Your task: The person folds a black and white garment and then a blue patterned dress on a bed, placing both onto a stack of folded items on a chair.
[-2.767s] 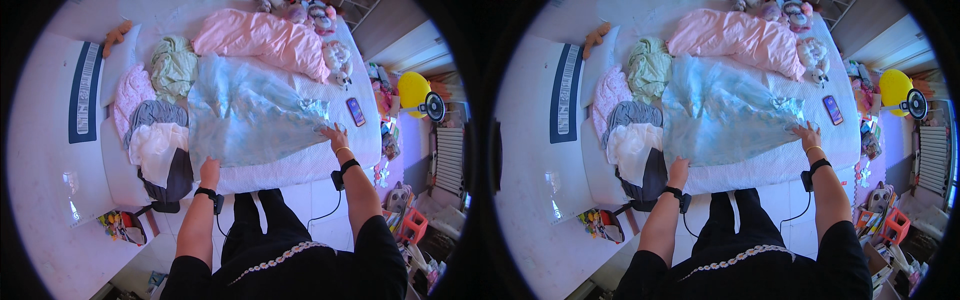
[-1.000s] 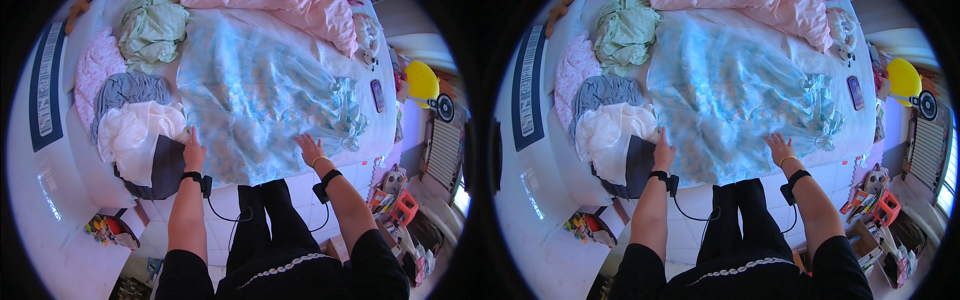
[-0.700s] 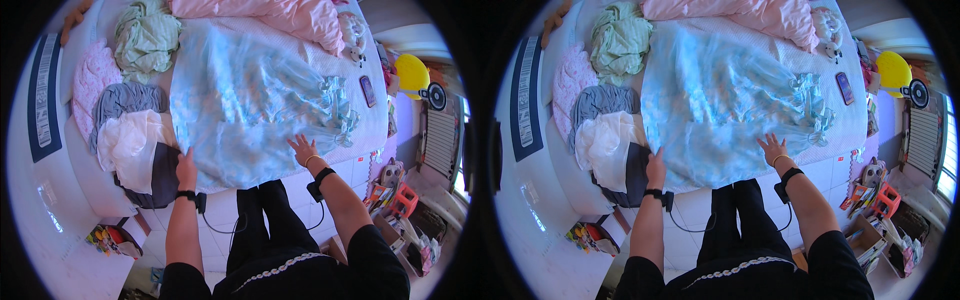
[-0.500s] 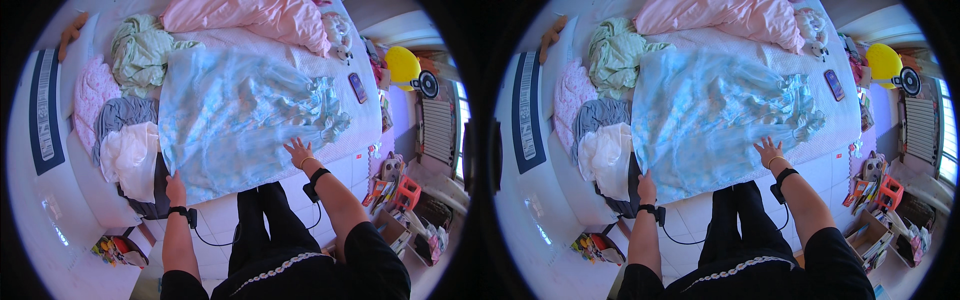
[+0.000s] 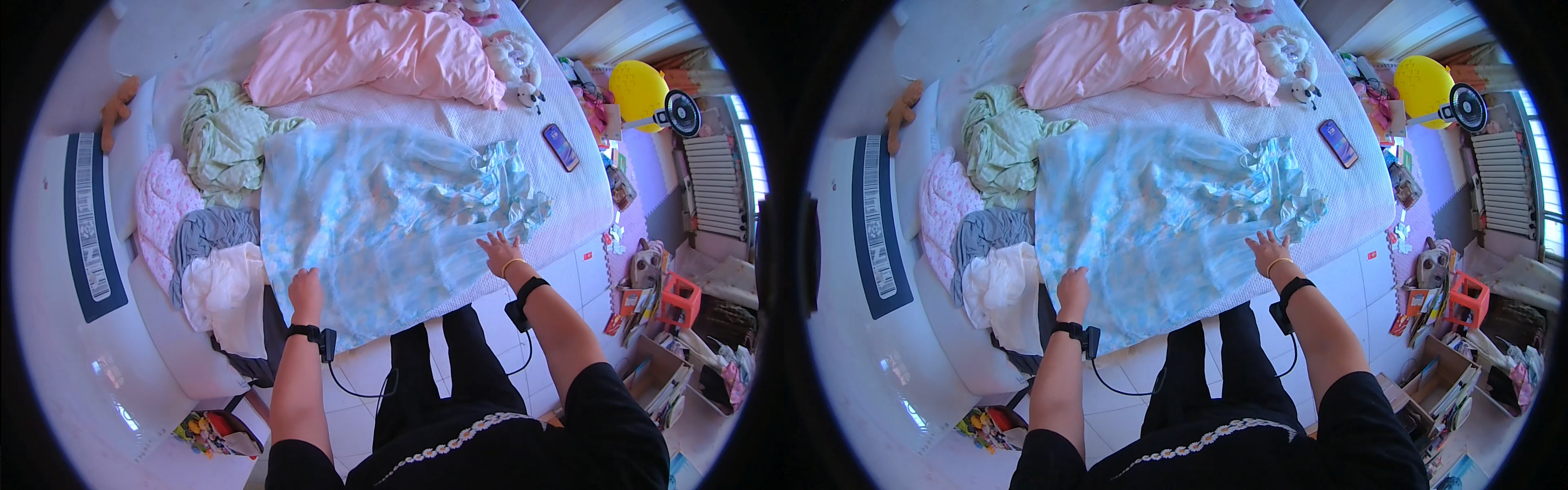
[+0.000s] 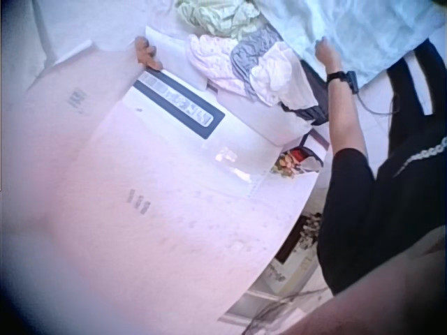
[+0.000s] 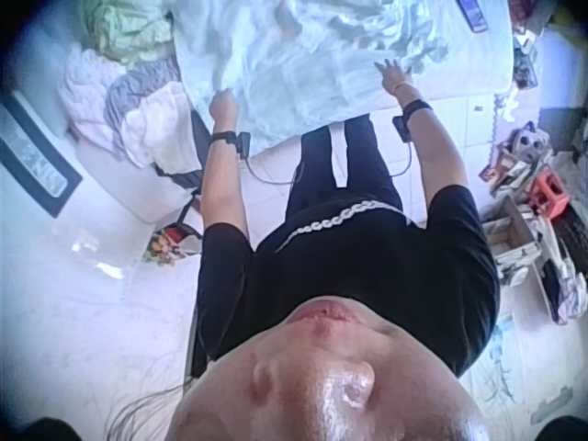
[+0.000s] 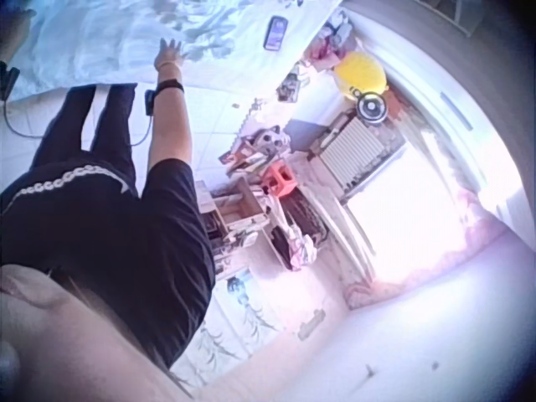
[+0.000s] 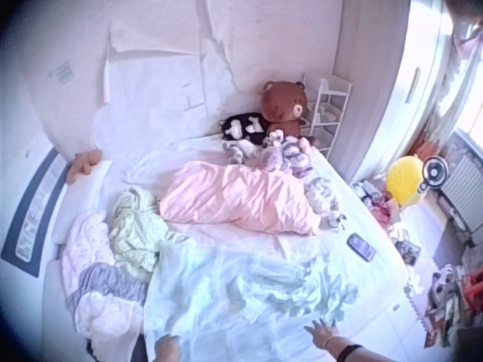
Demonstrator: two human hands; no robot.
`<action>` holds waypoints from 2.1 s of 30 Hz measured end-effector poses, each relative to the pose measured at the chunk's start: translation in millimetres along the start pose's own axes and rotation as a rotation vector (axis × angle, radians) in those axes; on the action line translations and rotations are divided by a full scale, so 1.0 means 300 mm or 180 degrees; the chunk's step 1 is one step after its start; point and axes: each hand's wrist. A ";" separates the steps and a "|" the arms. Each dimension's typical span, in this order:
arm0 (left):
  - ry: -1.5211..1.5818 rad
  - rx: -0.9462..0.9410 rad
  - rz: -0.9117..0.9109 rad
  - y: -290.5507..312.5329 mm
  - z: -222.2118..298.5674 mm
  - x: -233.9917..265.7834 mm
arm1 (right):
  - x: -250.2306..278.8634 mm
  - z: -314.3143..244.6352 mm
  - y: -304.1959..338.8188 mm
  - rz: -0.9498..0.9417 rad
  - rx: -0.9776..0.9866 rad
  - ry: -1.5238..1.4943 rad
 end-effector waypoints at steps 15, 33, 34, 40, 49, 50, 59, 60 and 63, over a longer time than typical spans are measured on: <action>-0.0212 -0.0645 0.0107 -0.545 0.516 0.318 | 0.359 0.366 -0.187 0.0512 -0.0109 -0.0386; -0.0233 -0.1069 0.0153 -1.203 0.897 0.421 | 0.589 0.475 -0.613 0.1254 0.0521 -0.0291; -0.0101 -0.1154 0.0026 -1.222 0.948 0.426 | 0.561 0.500 -0.618 0.1383 0.0584 -0.0265; -0.0155 -0.1037 -0.0535 -1.258 0.939 0.397 | 0.541 0.485 -0.617 0.1334 0.0796 -0.0451; -0.0024 -0.0856 0.0476 -1.286 0.918 0.454 | 0.666 0.591 -0.651 0.2273 0.0506 -0.0937; 0.0086 -0.0840 0.0684 -1.270 0.921 0.441 | 0.677 0.578 -0.646 0.2430 0.0444 -0.1030; 0.0419 -0.1733 -0.0624 -0.757 1.010 0.146 | 0.439 0.569 -0.375 0.1721 0.0913 -0.0841; 0.0420 -0.1873 -0.0861 -0.697 1.015 0.104 | 0.401 0.573 -0.351 0.1550 0.1008 -0.0791; 0.0419 -0.1953 -0.1178 -0.559 0.995 0.022 | 0.352 0.567 -0.266 0.0636 0.1051 -0.0448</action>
Point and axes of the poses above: each hand's wrist, its own y-axis away from the middle knuckle, its own x-axis out of the back of the hand, z = x × y, and after that the axes turned 11 degrees about -z, right-handed
